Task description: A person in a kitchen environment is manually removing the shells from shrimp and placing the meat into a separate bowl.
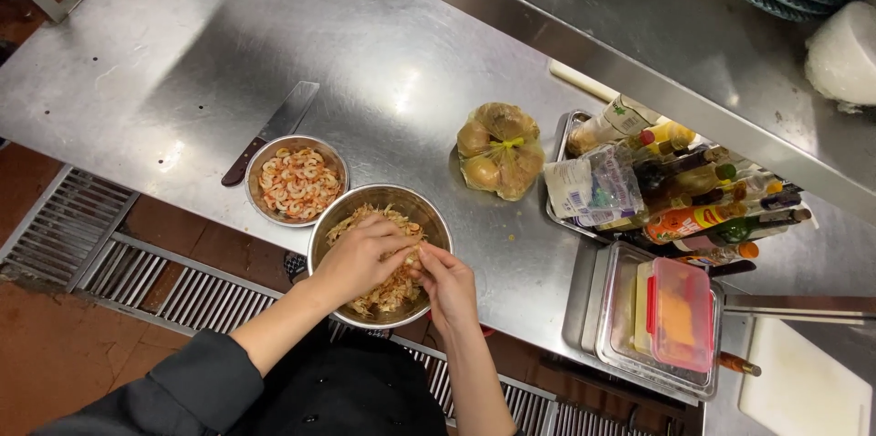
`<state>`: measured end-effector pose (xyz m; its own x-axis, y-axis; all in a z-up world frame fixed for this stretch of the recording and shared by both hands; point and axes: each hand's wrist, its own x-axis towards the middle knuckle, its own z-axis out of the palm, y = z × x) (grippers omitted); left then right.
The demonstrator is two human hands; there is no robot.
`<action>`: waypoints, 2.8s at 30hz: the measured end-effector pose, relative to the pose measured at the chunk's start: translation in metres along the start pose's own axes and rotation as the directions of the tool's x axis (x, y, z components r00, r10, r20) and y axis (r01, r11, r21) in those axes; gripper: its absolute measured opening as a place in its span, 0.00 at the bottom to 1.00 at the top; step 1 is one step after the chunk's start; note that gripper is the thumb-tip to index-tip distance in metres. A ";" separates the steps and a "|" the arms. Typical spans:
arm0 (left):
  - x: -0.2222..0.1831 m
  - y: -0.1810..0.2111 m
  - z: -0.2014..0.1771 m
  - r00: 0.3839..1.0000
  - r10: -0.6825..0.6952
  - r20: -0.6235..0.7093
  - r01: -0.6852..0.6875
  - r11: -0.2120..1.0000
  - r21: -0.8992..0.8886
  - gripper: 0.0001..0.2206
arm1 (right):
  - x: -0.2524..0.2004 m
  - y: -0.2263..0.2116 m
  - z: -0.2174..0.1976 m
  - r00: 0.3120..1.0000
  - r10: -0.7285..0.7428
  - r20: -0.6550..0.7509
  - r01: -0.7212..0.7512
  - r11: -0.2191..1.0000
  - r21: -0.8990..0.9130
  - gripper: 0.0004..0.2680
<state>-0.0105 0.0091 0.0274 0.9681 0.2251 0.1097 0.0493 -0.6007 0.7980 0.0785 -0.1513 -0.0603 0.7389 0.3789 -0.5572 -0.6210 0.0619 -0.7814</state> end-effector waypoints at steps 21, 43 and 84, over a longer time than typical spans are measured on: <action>0.005 -0.063 0.022 0.999 -0.035 0.013 0.034 0.998 0.047 0.09 | 0.006 0.006 -0.009 0.994 0.046 0.100 -0.041 0.998 -0.051 0.08; -0.006 -0.030 0.033 0.798 -0.598 0.080 0.405 0.432 -0.806 0.09 | -0.004 0.008 0.015 0.994 0.040 0.102 -0.031 0.995 -0.094 0.07; -0.037 -0.157 0.100 0.985 -0.085 0.149 0.014 0.908 0.419 0.05 | 0.043 0.055 -0.020 0.966 0.232 0.115 -0.122 0.799 -0.589 0.10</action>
<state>-0.0300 0.0184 -0.1609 0.9863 0.1580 -0.0481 0.1616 -0.8636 0.4775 0.0811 -0.1503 -0.1333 0.5399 0.4862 -0.6871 -0.4324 -0.5401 -0.7220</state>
